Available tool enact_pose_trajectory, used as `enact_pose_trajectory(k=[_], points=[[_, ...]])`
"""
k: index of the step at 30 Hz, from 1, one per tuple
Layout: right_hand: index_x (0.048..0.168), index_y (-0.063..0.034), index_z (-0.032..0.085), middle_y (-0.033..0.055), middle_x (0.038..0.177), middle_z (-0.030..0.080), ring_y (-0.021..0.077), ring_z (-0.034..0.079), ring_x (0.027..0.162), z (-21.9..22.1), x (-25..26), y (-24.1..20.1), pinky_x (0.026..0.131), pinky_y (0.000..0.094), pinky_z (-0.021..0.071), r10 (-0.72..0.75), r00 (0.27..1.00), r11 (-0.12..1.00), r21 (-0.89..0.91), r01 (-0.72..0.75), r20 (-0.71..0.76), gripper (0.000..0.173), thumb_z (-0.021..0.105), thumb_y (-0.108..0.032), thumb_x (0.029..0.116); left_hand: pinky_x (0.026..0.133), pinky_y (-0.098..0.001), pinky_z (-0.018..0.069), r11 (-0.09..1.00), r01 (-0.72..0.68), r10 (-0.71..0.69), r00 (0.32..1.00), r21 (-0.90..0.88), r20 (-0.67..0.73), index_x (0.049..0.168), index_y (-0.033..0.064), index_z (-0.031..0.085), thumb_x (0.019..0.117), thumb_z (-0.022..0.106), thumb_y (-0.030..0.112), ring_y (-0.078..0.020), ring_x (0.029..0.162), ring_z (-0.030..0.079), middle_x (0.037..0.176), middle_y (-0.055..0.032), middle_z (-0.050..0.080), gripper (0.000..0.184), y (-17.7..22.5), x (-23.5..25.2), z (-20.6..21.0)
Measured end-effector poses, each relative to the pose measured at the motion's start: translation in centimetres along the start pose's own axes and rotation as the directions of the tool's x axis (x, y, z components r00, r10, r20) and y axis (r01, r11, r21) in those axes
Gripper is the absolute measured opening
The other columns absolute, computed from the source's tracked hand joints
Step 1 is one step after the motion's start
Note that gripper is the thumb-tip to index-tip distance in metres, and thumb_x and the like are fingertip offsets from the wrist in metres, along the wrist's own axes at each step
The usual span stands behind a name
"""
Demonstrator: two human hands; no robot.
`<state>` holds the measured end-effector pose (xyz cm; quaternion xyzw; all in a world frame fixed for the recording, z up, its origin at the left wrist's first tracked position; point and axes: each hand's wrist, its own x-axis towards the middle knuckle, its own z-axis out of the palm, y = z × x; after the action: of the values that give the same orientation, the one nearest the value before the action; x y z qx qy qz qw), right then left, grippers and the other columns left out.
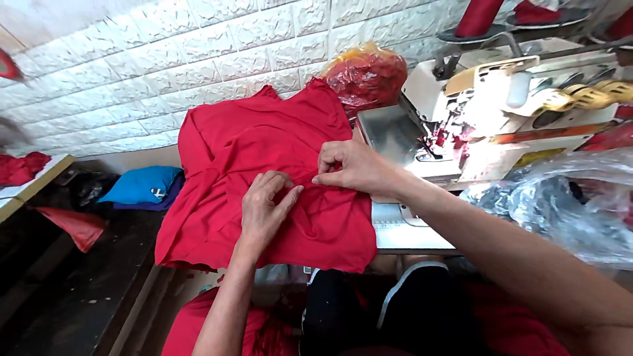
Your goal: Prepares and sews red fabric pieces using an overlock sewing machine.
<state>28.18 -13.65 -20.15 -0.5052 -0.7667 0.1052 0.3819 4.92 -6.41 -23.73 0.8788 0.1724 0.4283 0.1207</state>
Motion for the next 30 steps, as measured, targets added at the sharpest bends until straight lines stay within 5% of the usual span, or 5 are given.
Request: enact_pose_trajectory(k=[11,14,20,27,30], points=[[0.091,-0.003,0.068,0.0114,0.067,0.063,0.0306,0.066,0.06,2.6,-1.7,-2.2,0.051,0.0451,0.0495,-0.229,0.927,0.828,-0.561,0.025,-0.296,0.016,0.06,-0.014,0.0993,0.097,-0.0534,0.0354,0.956,0.201,-0.161,0.969,0.214,-0.19,0.097,0.0133,0.078,0.0963,0.071,0.03,-0.0197,0.096,0.064,0.095,-0.0021,0.073,0.019,1.4,0.3,1.1],[0.091,-0.0047,0.07,0.0079,0.064,0.062,0.0264,0.064,0.057,2.6,-3.1,-2.3,0.051,0.0418,0.0488,-0.269,0.891,0.806,-0.593,0.0,-0.367,0.015,0.06,-0.015,0.0983,0.076,-0.0304,0.0527,0.957,0.286,-0.29,0.951,-0.057,-0.104,0.106,0.0125,0.068,0.1055,0.056,0.023,-0.0054,0.078,0.063,0.086,0.0044,0.066,0.016,2.6,0.4,1.8],[0.094,0.0,0.073,0.0053,0.072,0.069,0.0115,0.063,0.059,2.0,-8.1,-3.2,0.055,0.0263,0.0516,-0.178,0.605,0.936,-0.323,-0.139,-0.776,0.013,0.065,-0.01,0.0963,0.074,-0.0237,0.0524,0.973,-0.231,0.223,0.956,-0.025,-0.193,0.111,-0.0042,0.064,0.1058,0.05,0.006,-0.0108,0.081,0.062,0.096,-0.0119,0.066,0.019,6.7,6.5,5.1],[0.114,-0.0089,0.067,-0.0071,0.066,0.066,-0.0011,0.058,0.054,0.5,-14.7,0.3,0.051,0.0178,0.0505,0.306,0.368,0.938,0.21,-0.278,-0.878,0.017,0.066,-0.012,0.097,0.064,-0.034,0.0518,0.9,-0.411,0.43,0.89,-0.144,0.153,0.097,0.0133,0.073,0.0972,0.064,0.028,-0.0138,0.074,0.061,0.082,-0.0003,0.062,0.017,5.6,14.4,16.7],[0.107,-0.0097,0.076,-0.0042,0.075,0.072,0.0006,0.064,0.061,-0.4,-15.6,1.1,0.056,0.0191,0.0547,0.447,0.386,0.889,0.355,-0.289,-0.807,0.015,0.065,-0.01,0.0961,0.079,-0.05,0.0556,0.99,0.08,0.006,0.795,-0.115,0.607,0.124,-0.0042,0.056,0.0911,0.075,0.02,-0.0263,0.084,0.069,0.089,-0.0137,0.07,0.045,9.3,16.1,15.1]])
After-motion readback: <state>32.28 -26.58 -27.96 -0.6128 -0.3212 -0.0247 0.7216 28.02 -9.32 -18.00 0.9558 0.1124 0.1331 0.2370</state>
